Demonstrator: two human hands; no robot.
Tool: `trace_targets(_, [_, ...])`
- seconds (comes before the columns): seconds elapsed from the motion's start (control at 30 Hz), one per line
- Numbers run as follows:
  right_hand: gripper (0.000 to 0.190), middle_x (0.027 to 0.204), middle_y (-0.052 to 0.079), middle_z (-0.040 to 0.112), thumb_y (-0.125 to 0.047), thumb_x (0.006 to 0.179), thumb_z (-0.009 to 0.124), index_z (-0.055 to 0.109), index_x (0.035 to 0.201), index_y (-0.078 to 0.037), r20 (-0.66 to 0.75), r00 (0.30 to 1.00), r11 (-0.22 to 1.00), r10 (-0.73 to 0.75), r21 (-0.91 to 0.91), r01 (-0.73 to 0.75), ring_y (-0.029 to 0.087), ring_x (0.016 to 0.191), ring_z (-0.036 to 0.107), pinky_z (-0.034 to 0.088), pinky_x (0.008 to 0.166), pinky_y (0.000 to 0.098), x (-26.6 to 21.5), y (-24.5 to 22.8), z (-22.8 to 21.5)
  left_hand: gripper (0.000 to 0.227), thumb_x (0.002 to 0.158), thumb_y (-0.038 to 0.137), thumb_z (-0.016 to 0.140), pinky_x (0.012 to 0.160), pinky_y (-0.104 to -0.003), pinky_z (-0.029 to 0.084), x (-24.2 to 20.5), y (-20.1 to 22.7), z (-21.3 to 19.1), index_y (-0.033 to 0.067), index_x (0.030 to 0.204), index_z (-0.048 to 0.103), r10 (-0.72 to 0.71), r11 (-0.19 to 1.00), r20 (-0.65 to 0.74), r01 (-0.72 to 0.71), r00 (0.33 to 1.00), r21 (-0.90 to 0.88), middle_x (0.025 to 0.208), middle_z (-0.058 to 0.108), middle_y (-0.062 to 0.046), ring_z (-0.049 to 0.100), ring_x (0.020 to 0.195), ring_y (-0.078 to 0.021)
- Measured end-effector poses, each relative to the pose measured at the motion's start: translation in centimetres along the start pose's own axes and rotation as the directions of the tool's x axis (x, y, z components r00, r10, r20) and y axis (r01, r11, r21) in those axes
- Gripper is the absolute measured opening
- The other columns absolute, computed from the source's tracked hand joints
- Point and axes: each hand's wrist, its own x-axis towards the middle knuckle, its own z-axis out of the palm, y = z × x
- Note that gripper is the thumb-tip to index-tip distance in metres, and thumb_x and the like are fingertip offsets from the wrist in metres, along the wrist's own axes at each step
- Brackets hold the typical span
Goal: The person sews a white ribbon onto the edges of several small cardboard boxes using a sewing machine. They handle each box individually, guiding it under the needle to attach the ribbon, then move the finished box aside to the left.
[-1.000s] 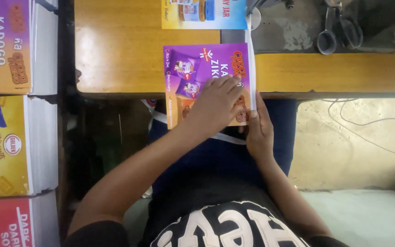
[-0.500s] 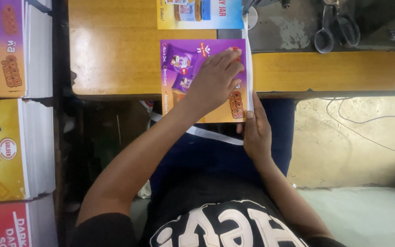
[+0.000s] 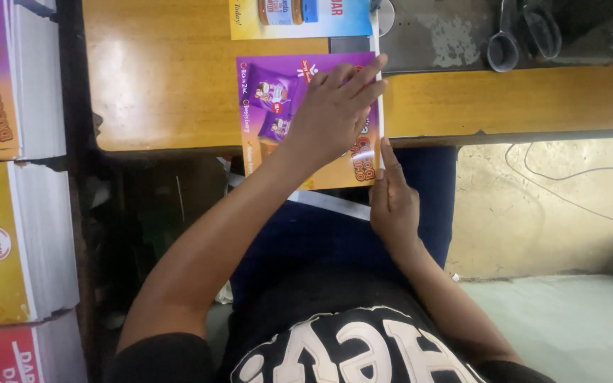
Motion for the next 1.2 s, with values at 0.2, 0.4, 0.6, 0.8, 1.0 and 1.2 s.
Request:
trace_targets(0.2, [0.049,0.135,0.007,0.079,-0.019,0.115,0.044,0.047,0.164,-0.015,-0.028,0.991,0.978,-0.131,-0.17,0.124,0.03,0.062,0.069,0.049,0.055,0.0408,0.2,0.5,-0.1,0.025,0.109,0.024,0.063,0.099,-0.053,0.048,0.6,0.0,0.7,0.0131,0.131,0.067,-0.029,0.994,-0.083,0.019,0.996,-0.111,0.153,0.061,-0.002,0.056,0.128,-0.0316])
trace_targets(0.4, [0.05,0.13,0.005,0.082,-0.012,0.112,0.049,0.051,0.162,-0.016,-0.021,0.985,0.948,-0.17,-0.277,0.157,0.03,0.066,0.073,0.052,0.055,0.0415,0.3,-0.2,-0.9,0.055,0.094,0.05,0.087,0.102,-0.05,0.048,1.0,0.5,0.9,0.0104,0.129,0.069,-0.057,0.998,-0.055,0.054,0.997,-0.039,0.152,0.063,-0.006,0.056,0.131,-0.0331])
trace_targets(0.6, [0.049,0.081,0.006,0.075,-0.013,0.113,0.049,0.052,0.162,-0.011,0.029,0.985,0.936,-0.169,-0.308,0.17,0.027,0.047,0.058,0.044,0.047,0.0421,0.6,-0.3,-1.7,0.057,0.093,0.052,0.086,0.1,-0.053,0.048,1.4,0.9,0.8,0.012,0.128,0.068,-0.105,0.992,-0.001,0.105,0.994,-0.065,0.154,0.06,-0.004,0.055,0.131,-0.0325])
trace_targets(0.8, [0.047,0.133,0.005,0.081,-0.008,0.113,0.048,0.05,0.16,-0.005,0.017,0.97,0.941,-0.242,-0.238,0.24,0.019,0.05,0.061,0.047,0.047,0.0356,1.0,-0.6,-1.7,0.052,0.09,0.046,0.089,0.098,-0.052,0.046,1.4,0.9,0.6,0.0107,0.121,0.068,-0.101,0.99,-0.036,0.097,0.994,-0.1,0.151,0.062,-0.004,0.055,0.126,-0.0313])
trace_targets(1.0, [0.047,0.096,0.006,0.081,-0.011,0.113,0.05,0.053,0.159,-0.009,0.003,0.976,0.946,-0.219,-0.243,0.213,0.026,0.051,0.061,0.045,0.048,0.0405,2.0,0.0,-1.6,0.056,0.091,0.048,0.088,0.098,-0.054,0.048,2.1,0.3,1.1,0.0119,0.129,0.069,-0.117,0.992,-0.021,0.116,0.993,-0.042,0.155,0.061,-0.002,0.054,0.134,-0.0341])
trace_targets(1.2, [0.048,0.11,0.007,0.084,-0.012,0.112,0.05,0.053,0.159,-0.008,0.019,0.981,0.95,-0.191,-0.249,0.189,0.033,0.053,0.063,0.046,0.049,0.0441,3.1,0.0,-1.6,0.054,0.093,0.05,0.088,0.097,-0.052,0.049,2.6,-0.2,1.0,0.0149,0.129,0.067,-0.115,0.993,-0.023,0.115,0.993,-0.016,0.156,0.059,-0.002,0.054,0.134,-0.0339])
